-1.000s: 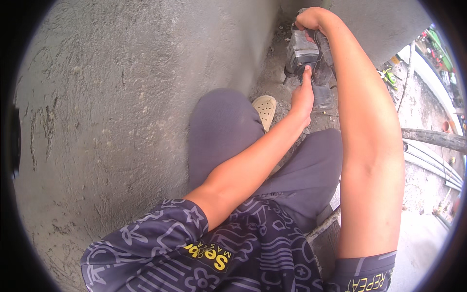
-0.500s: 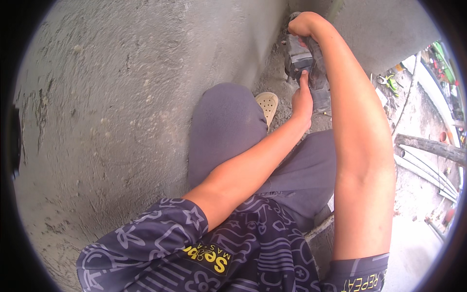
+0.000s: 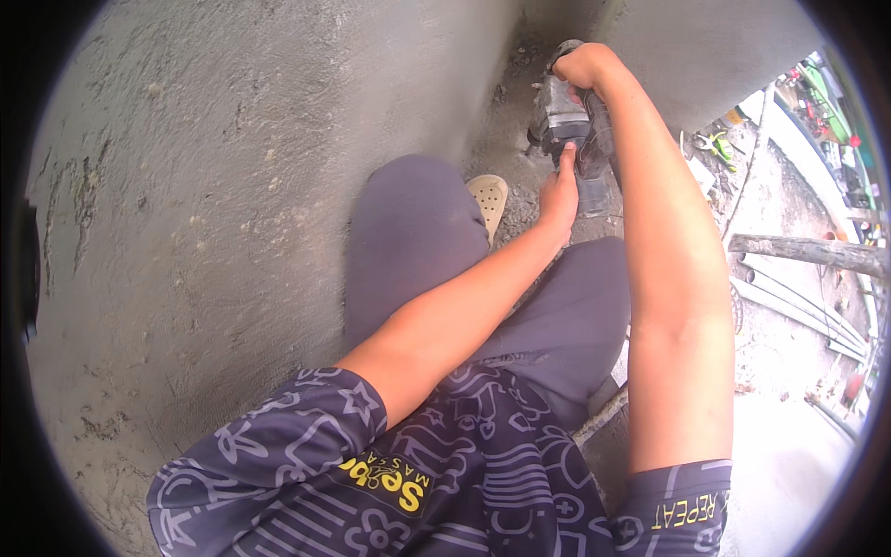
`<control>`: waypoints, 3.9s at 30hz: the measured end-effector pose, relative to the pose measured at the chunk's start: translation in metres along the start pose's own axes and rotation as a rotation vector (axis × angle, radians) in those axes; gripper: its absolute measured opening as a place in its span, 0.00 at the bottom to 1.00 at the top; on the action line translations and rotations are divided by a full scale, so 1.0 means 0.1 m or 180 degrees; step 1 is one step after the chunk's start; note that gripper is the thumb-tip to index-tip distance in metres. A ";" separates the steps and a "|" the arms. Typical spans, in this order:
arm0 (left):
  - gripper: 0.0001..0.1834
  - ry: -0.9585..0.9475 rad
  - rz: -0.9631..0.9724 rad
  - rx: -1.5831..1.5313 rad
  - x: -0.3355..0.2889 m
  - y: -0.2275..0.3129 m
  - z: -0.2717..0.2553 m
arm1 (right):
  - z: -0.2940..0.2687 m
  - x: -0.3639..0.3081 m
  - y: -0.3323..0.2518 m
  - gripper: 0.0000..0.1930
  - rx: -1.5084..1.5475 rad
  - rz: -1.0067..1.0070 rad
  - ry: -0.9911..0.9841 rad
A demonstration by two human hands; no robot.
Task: The person kneels on the floor and uses a handheld angle grinder to smooth the corner of a concrete wall. They hold the tool with both hands and move it along the vertical edge, then briefly scrape the floor with a small hand tool.
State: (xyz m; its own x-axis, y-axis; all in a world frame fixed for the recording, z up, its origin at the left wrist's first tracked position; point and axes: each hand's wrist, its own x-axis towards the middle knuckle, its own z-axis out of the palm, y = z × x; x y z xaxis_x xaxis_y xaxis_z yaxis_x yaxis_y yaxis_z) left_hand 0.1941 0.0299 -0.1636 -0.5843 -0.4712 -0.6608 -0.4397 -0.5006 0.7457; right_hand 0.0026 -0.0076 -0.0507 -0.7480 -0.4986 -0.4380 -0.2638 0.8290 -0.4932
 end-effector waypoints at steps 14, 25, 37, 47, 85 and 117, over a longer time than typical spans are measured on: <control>0.58 -0.0300 -0.0098 0.0344 -0.30 0.05 0.04 | -0.27 -0.48 0.23 0.14 0.0800 0.0331 0.0195; 0.53 -0.0636 -0.0114 0.0200 -0.21 0.04 0.04 | -0.35 -0.09 0.41 0.15 -0.0357 0.0431 -0.0464; 0.50 -0.0464 -0.0064 0.0163 -0.27 0.03 0.05 | -0.18 -0.15 0.29 0.18 -0.0671 0.0265 -0.0126; 0.53 -0.0220 0.0000 0.0509 -0.23 -0.01 -0.01 | -0.07 -0.04 0.38 0.19 -0.0280 0.0394 -0.0039; 0.52 0.0123 0.0546 0.1191 -0.21 0.02 -0.04 | -0.12 -0.44 0.62 0.18 0.1464 0.0284 0.0054; 0.60 0.0016 0.0296 0.0887 0.17 0.25 0.01 | -0.15 0.72 0.40 0.20 0.0143 -0.0360 0.0105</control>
State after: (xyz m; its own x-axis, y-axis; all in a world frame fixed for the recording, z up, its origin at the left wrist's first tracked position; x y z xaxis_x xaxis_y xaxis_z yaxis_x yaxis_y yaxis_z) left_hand 0.1726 0.0098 -0.1564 -0.6277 -0.5098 -0.5883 -0.5552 -0.2366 0.7974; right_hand -0.0709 -0.0070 -0.0911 -0.7348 -0.5791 -0.3531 -0.3206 0.7553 -0.5716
